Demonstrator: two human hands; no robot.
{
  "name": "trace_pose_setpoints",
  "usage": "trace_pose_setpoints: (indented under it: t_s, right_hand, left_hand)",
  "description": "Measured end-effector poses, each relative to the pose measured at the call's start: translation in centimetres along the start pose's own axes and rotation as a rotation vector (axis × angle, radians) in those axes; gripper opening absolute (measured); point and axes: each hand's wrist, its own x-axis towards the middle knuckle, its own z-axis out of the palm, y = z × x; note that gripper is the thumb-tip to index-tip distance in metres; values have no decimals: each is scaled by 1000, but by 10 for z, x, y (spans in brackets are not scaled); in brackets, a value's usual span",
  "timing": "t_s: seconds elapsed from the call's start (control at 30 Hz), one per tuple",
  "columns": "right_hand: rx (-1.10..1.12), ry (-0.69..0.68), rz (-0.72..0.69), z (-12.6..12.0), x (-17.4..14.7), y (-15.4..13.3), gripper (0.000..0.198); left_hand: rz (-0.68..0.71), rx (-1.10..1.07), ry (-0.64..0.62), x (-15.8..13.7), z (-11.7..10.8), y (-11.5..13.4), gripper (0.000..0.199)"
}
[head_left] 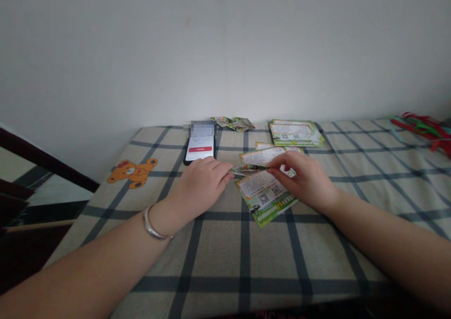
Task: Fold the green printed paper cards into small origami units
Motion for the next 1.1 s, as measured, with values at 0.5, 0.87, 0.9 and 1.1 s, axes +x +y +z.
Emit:
trace_pose_setpoints:
  t_s: [0.5,0.87,0.9,1.1]
  right_hand:
    - [-714,59,91,-28,34,34,28]
    - [-759,-134,175,11,85,56,24]
    - [-755,-154,170,15,88,57,24]
    - [-738,-150,114,28,98,64,23]
  left_hand:
    - [-75,133,-104,1,-5,4,14]
    - [-36,171,-124,3,-6,0,15]
    - [-36,171,-123,3,-6,0,14]
    - [-32,165,-116,2,-5,-3,13]
